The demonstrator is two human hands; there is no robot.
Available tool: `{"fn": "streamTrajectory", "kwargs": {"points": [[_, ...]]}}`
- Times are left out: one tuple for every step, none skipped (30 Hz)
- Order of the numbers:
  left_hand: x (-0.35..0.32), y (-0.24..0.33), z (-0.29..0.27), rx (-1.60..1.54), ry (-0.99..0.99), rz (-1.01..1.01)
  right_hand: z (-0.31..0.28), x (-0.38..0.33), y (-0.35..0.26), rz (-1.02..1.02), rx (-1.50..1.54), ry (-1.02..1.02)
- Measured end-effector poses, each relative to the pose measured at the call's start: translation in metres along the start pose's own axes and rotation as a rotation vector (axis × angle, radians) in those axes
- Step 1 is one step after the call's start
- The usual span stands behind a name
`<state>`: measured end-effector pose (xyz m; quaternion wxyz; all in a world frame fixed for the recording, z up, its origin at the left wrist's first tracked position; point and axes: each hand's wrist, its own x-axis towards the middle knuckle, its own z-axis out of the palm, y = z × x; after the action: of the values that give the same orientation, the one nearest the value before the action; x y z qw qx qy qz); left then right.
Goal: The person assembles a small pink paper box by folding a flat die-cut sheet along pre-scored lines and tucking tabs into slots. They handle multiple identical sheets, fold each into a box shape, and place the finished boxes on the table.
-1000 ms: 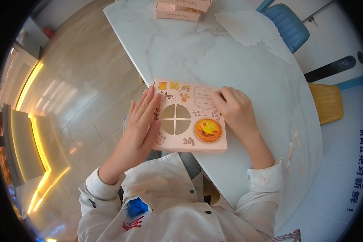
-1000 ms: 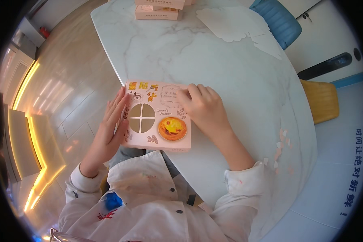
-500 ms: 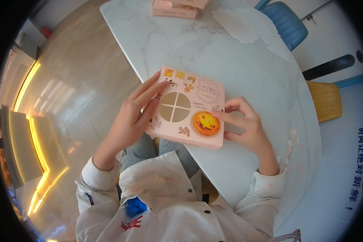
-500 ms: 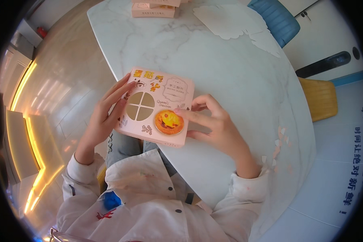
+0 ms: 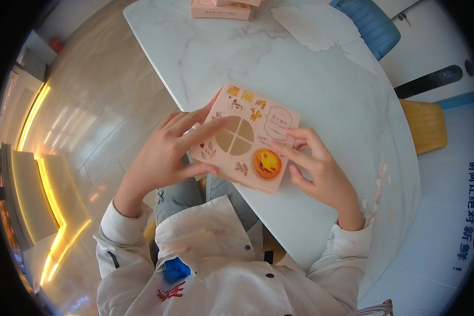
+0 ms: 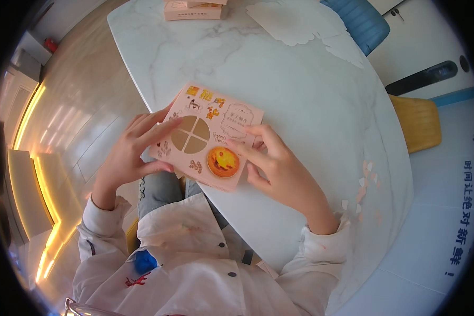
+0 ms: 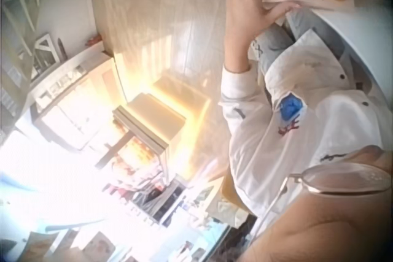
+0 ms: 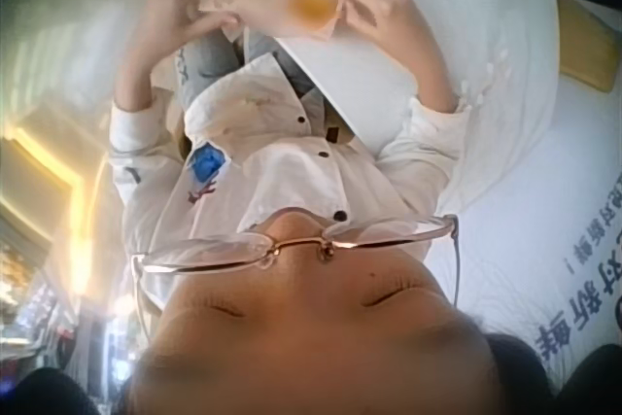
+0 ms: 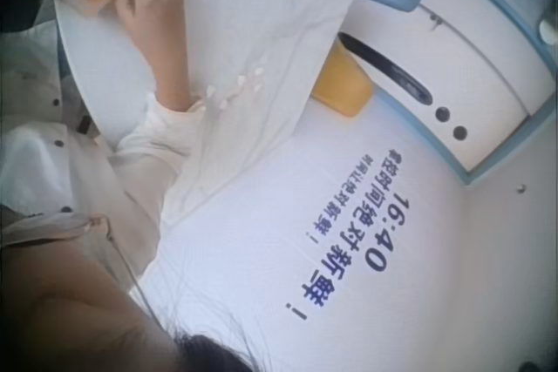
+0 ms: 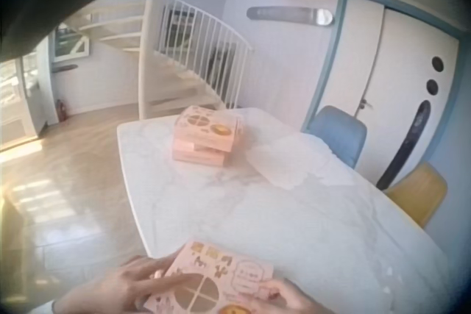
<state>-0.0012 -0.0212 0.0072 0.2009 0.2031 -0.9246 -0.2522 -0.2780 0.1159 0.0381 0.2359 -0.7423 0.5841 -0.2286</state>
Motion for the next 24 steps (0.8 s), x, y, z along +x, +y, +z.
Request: {"fn": "streamTrajectory", "kwargs": {"points": [[-0.001, -0.001, 0.004, 0.057, 0.064, 0.026, -0.002, 0.000, -0.003, -0.022, -0.007, -0.006], [-0.002, -0.001, 0.006, 0.112, 0.128, 0.053, -0.004, -0.001, -0.006, -0.042, -0.015, -0.013], [-0.003, 0.000, 0.008, 0.147, 0.133, 0.067, -0.005, -0.002, -0.008, -0.063, -0.023, -0.020], [-0.004, 0.001, 0.009, 0.181, 0.138, 0.081, -0.003, -0.003, -0.011, -0.087, -0.111, 0.000], [-0.005, 0.002, 0.009, 0.217, 0.142, 0.095, 0.002, -0.002, -0.016, -0.111, -0.200, 0.020], [-0.005, 0.002, 0.009, 0.238, 0.132, 0.101, 0.006, -0.002, -0.020, -0.134, -0.288, 0.040], [-0.006, 0.002, 0.009, 0.260, 0.123, 0.107, 0.010, -0.002, -0.020, -0.136, -0.323, 0.052], [-0.007, 0.002, 0.008, 0.282, 0.113, 0.112, 0.015, -0.003, -0.018, -0.139, -0.357, 0.064], [-0.007, 0.001, 0.008, 0.235, 0.080, 0.107, 0.019, -0.003, -0.017, -0.141, -0.392, 0.076], [-0.006, 0.000, 0.009, 0.188, 0.047, 0.102, 0.020, -0.002, -0.018, -0.132, -0.379, 0.069], [-0.007, -0.001, 0.009, 0.141, 0.015, 0.095, 0.021, 0.000, -0.018, -0.125, -0.365, 0.060], [-0.008, -0.005, 0.015, 0.094, 0.113, 0.112, 0.022, 0.001, -0.019, -0.119, -0.352, 0.051], [-0.010, -0.010, 0.024, 0.046, 0.211, 0.129, 0.023, 0.002, -0.019, -0.117, -0.348, 0.054], [-0.011, -0.013, 0.030, -0.004, 0.308, 0.146, 0.024, 0.002, -0.019, -0.112, -0.345, 0.055], [-0.012, -0.015, 0.032, -0.009, 0.308, 0.145, 0.024, 0.002, -0.018, -0.108, -0.342, 0.057], [-0.015, -0.016, 0.033, -0.012, 0.308, 0.143, 0.024, 0.003, -0.019, -0.117, -0.333, 0.061], [-0.016, -0.017, 0.034, -0.019, 0.308, 0.143, 0.023, 0.003, -0.019, -0.124, -0.327, 0.065], [-0.016, -0.017, 0.033, -0.008, 0.288, 0.140, 0.023, 0.003, -0.018, -0.131, -0.319, 0.068], [-0.016, -0.016, 0.031, 0.003, 0.268, 0.137, 0.022, 0.003, -0.018, -0.118, -0.303, 0.048], [-0.016, -0.014, 0.028, 0.014, 0.248, 0.134, 0.021, 0.002, -0.017, -0.105, -0.286, 0.028], [-0.015, -0.013, 0.026, 0.033, 0.234, 0.149, 0.021, 0.001, -0.016, -0.092, -0.269, 0.009], [-0.014, -0.011, 0.023, 0.050, 0.220, 0.163, 0.020, 0.002, -0.015, -0.114, -0.265, 0.029], [-0.013, -0.010, 0.022, 0.067, 0.206, 0.178, 0.019, 0.004, -0.013, -0.136, -0.261, 0.050], [-0.012, -0.011, 0.022, 0.059, 0.194, 0.190, 0.018, 0.006, -0.011, -0.157, -0.257, 0.070]]}}
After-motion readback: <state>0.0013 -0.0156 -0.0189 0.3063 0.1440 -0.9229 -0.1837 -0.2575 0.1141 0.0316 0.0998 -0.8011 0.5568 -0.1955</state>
